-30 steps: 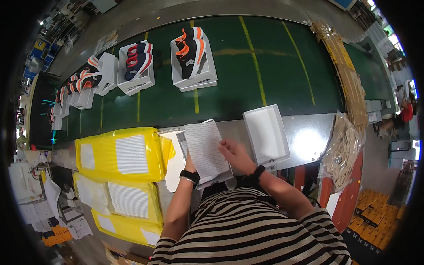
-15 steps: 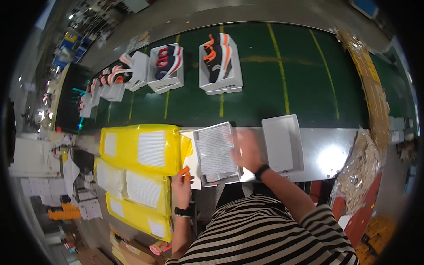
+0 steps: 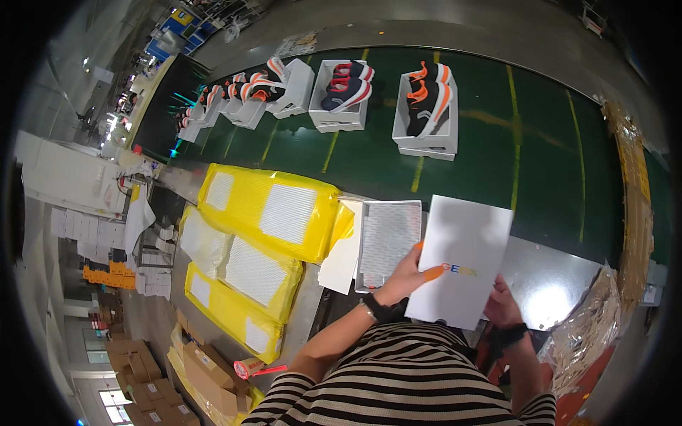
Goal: Packing manufactured shoes into boxes and placing them on a conveyor belt.
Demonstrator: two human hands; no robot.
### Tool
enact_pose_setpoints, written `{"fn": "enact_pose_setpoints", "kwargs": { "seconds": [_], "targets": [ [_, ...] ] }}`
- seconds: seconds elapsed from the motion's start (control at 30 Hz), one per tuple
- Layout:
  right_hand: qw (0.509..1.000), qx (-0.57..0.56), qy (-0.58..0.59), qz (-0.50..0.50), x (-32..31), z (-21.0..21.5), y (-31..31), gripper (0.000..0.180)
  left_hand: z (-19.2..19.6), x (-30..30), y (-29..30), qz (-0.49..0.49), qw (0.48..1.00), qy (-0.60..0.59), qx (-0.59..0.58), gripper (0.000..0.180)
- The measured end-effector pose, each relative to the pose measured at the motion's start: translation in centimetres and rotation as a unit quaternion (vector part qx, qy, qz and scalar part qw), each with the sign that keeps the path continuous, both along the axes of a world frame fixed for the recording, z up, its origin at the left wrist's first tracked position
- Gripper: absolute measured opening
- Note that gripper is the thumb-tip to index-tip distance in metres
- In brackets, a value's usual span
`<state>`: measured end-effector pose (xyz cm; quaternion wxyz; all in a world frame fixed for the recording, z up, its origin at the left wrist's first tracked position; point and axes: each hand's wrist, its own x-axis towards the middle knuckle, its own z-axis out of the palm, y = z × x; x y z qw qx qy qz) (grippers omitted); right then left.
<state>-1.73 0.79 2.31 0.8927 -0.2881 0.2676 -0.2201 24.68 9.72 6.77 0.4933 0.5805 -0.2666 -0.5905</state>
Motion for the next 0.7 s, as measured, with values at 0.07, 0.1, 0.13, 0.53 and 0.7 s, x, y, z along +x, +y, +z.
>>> {"fn": "enact_pose_setpoints", "kwargs": {
  "seconds": [0.07, 0.1, 0.13, 0.53, 0.7],
  "targets": [
    [0.998, 0.054, 0.006, -0.013, 4.0, -1.1, 1.1, 0.066, -1.4, 1.9, 1.9, 0.07, 0.988, -0.14, -0.004, 0.071],
    [0.996, 0.086, 0.011, -0.011, 6.3, -2.1, 1.2, 0.066, -1.0, 3.4, 2.9, 0.086, 0.972, -0.216, 0.024, 0.068],
    [0.994, 0.092, 0.055, -0.019, 8.9, -3.4, 1.5, 0.063, -0.6, 4.9, 3.8, 0.114, 0.961, -0.251, 0.0, 0.066],
    [0.899, -0.324, 0.295, -0.023, 24.6, -10.8, 1.2, 0.051, -11.0, 12.3, 6.8, 0.12, 0.906, -0.388, 0.122, 0.072],
    [0.978, -0.154, 0.115, 0.084, 22.0, -9.1, -1.0, 0.075, -12.8, 13.0, 4.4, 0.045, 0.93, -0.313, 0.189, 0.086]
  ]
}}
